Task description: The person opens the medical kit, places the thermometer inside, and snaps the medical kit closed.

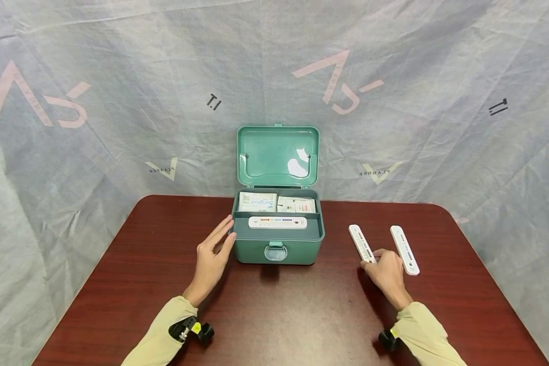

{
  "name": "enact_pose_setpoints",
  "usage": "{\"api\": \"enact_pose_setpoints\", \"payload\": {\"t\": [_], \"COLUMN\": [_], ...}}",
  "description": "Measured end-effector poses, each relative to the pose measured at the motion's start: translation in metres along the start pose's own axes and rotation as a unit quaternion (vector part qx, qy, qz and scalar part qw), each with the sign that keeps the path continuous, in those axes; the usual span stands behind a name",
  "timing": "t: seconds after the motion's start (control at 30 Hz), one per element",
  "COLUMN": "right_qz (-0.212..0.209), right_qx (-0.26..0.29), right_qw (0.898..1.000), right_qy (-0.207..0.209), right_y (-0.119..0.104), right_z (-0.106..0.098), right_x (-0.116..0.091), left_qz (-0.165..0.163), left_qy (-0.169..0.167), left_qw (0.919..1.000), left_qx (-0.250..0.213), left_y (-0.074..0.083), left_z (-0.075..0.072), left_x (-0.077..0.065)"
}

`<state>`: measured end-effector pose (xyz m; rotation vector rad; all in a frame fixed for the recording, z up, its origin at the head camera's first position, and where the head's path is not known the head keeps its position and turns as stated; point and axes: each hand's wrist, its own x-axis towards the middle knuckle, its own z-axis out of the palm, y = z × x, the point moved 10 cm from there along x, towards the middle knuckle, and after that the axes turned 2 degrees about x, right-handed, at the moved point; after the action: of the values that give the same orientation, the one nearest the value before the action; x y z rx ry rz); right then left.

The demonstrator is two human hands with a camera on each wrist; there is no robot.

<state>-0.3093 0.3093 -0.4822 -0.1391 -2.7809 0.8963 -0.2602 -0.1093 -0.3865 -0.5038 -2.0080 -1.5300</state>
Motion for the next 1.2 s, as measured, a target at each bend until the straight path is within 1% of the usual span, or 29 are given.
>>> {"api": "enact_pose_setpoints", "payload": {"t": [0.27, 0.53, 0.8, 0.93, 1.2], "right_qz": [0.001, -0.006, -0.029, -0.034, -0.043], "right_qx": [0.003, 0.011, 0.006, 0.005, 0.006], "right_qw": [1.000, 1.000, 0.999, 0.999, 0.999], "right_qy": [0.004, 0.013, 0.021, 0.018, 0.017], "right_y": [-0.001, -0.004, -0.014, -0.017, -0.022], "right_z": [-0.002, -0.004, -0.008, -0.010, -0.012], "right_x": [-0.001, -0.002, -0.002, -0.001, -0.001], "left_qz": [-0.019, -0.004, -0.004, -0.004, -0.009], "left_qy": [-0.006, -0.002, -0.001, -0.001, -0.004], "left_qw": [0.9998, 1.0000, 1.0000, 1.0000, 1.0000], "left_qx": [0.003, 0.004, 0.002, 0.006, 0.000], "left_y": [-0.004, -0.001, -0.002, -0.002, -0.003], "left_z": [0.001, 0.000, 0.000, 0.000, 0.001], "left_x": [0.000, -0.001, -0.001, -0.001, 0.000]}}
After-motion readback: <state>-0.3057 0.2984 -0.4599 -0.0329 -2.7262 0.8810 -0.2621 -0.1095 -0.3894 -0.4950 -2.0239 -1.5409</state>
